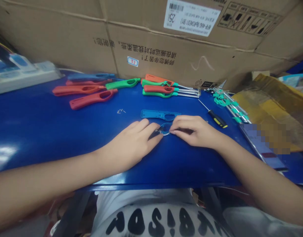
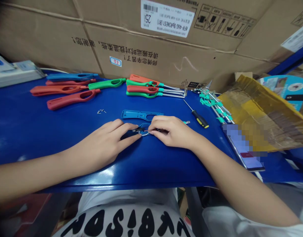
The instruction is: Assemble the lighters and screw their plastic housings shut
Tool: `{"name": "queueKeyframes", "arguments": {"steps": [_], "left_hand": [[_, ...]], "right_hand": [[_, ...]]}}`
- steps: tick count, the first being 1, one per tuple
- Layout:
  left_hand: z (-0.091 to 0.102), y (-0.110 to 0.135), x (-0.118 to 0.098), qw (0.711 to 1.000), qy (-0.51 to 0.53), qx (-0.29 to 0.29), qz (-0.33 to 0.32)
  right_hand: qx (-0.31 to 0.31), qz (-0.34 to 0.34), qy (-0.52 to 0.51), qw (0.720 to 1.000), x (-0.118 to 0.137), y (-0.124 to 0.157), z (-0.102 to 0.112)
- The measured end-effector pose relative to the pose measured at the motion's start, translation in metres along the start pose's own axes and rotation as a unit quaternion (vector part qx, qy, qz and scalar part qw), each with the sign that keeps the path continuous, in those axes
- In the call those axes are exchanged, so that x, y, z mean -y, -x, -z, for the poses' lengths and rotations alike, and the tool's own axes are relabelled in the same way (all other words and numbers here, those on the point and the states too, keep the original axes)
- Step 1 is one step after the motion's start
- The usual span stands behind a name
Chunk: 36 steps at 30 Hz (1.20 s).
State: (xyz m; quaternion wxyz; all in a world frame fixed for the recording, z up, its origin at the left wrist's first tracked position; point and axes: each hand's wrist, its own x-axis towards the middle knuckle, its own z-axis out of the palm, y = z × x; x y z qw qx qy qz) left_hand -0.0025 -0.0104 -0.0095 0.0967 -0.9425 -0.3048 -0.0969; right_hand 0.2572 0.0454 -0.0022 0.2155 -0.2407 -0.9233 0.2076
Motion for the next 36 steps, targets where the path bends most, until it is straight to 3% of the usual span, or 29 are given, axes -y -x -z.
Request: {"name": "queueKeyframes", "arguments": {"steps": [19, 25, 36], "left_hand": [[-0.0007, 0.0007, -0.0007, 1.0, -0.015, 0.002, 0.003], [-0.0008, 0.001, -0.001, 1.0, -0.013, 0.005, 0.004], [-0.0019, 0.0019, 0.0009, 1.0, -0.004, 0.014, 0.002]], "right_hand": [[0.005, -0.024, 0.001, 1.0, 0.0042, 0.001, -0.0003], [-0.044, -0.024, -0.001, 0.999, -0.0011, 0.0032, -0.0025], [-0.05, -0.011, -0.001, 0.999, -0.0046, 0.003, -0.0043]]}}
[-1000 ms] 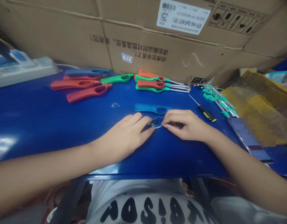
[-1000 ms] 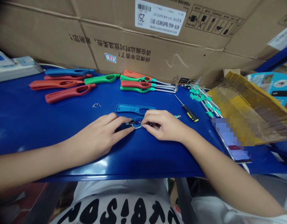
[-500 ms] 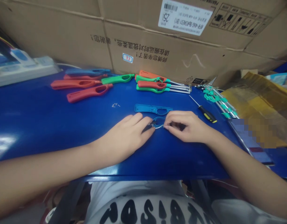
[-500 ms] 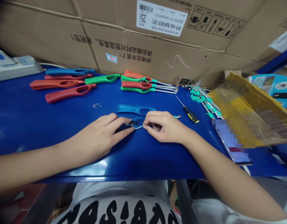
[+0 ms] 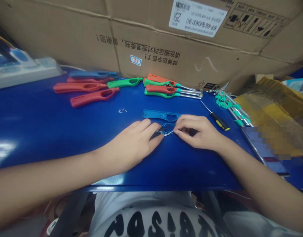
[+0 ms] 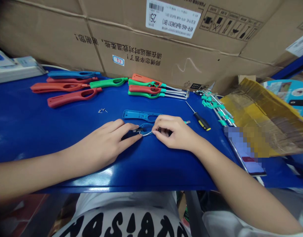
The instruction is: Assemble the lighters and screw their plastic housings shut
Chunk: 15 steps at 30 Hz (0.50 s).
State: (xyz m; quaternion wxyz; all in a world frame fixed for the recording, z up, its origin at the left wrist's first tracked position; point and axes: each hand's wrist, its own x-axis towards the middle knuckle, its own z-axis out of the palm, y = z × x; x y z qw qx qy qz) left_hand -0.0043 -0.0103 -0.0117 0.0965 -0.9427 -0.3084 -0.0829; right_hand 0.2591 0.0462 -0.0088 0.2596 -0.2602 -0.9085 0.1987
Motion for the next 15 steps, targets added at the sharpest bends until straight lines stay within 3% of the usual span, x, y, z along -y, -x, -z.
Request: {"name": "queueKeyframes", "arguments": {"steps": [15], "left_hand": [[-0.0016, 0.0005, -0.0002, 1.0, -0.002, 0.01, -0.003]], "right_hand": [[-0.006, 0.001, 0.001, 1.0, -0.0013, 0.0004, -0.0012]]}}
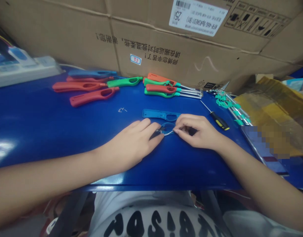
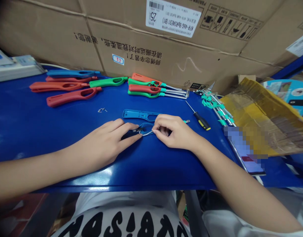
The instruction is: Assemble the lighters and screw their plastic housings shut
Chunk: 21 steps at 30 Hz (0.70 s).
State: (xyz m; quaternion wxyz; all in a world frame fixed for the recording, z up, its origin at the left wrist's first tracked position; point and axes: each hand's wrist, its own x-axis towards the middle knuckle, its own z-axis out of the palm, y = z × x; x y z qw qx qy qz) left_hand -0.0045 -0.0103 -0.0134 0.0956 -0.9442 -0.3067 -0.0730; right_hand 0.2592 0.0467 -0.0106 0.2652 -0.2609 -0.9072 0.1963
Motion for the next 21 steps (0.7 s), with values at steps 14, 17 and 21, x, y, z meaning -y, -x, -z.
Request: {"name": "queueKeyframes", "arguments": {"steps": [14, 17, 21], "left_hand": [[0.0012, 0.0004, -0.0003, 1.0, -0.003, -0.008, 0.003], [0.0009, 0.0002, -0.0005, 1.0, -0.006, -0.009, 0.002], [0.0005, -0.0012, 0.0001, 1.0, -0.009, -0.014, 0.001]], "right_hand": [[-0.01, 0.008, -0.025, 1.0, -0.0015, -0.0006, -0.0021], [0.002, 0.018, -0.024, 1.0, -0.0015, -0.0013, -0.0025], [0.016, 0.029, -0.016, 0.999, 0.0, -0.0014, -0.0011]]}}
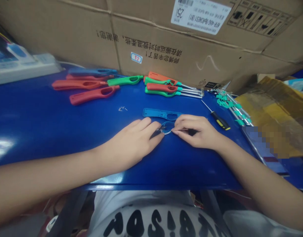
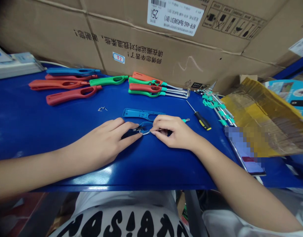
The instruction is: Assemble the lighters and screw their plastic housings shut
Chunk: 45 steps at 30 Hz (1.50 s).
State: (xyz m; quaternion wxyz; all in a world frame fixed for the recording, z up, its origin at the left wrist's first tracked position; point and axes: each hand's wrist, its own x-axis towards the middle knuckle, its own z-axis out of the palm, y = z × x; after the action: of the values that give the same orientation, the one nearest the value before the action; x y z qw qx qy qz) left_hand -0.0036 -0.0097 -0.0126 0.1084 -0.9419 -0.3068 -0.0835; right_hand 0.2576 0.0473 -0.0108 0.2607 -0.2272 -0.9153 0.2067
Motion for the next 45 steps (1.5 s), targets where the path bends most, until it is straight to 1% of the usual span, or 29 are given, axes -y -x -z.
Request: {"name": "queueKeyframes", "arguments": {"steps": [4, 9, 16, 19, 22, 30, 33, 36, 38, 42, 45], "left_hand": [[-0.001, 0.0, 0.001, 1.0, 0.006, 0.004, 0.0], [-0.001, 0.001, 0.001, 1.0, 0.011, 0.002, 0.001], [-0.001, 0.002, 0.001, 1.0, 0.014, 0.005, 0.005], [-0.001, 0.002, 0.001, 1.0, 0.022, 0.007, 0.008], [-0.001, 0.002, 0.001, 1.0, 0.024, 0.011, 0.009], [-0.002, 0.003, 0.0, 1.0, 0.021, 0.012, 0.006], [-0.001, 0.003, 0.0, 1.0, 0.024, 0.014, 0.009], [0.0, 0.003, -0.001, 0.999, 0.03, 0.013, 0.012], [0.0, 0.002, -0.001, 0.999, 0.034, 0.013, 0.012], [0.0, 0.002, 0.0, 0.999, 0.037, 0.015, 0.014], [0.0, 0.002, 0.0, 0.999, 0.04, 0.019, 0.013]], "right_hand": [[0.012, 0.012, 0.009, 1.0, -0.001, 0.001, 0.0], [-0.022, 0.017, 0.026, 0.999, -0.001, 0.001, -0.001], [-0.015, 0.042, 0.054, 0.998, -0.002, 0.002, -0.003], [-0.023, 0.048, 0.058, 0.997, -0.004, 0.004, -0.005], [-0.031, 0.048, 0.061, 0.997, -0.005, 0.004, -0.006], [-0.018, 0.035, 0.056, 0.998, -0.003, 0.002, -0.008], [-0.015, 0.024, 0.09, 0.996, -0.002, 0.002, -0.009], [0.003, 0.009, 0.149, 0.989, 0.002, 0.002, -0.011], [0.011, 0.003, 0.169, 0.986, 0.005, 0.002, -0.012], [0.005, -0.005, 0.15, 0.989, 0.005, 0.002, -0.013], [0.001, 0.01, 0.115, 0.993, 0.002, 0.002, -0.012]]}}
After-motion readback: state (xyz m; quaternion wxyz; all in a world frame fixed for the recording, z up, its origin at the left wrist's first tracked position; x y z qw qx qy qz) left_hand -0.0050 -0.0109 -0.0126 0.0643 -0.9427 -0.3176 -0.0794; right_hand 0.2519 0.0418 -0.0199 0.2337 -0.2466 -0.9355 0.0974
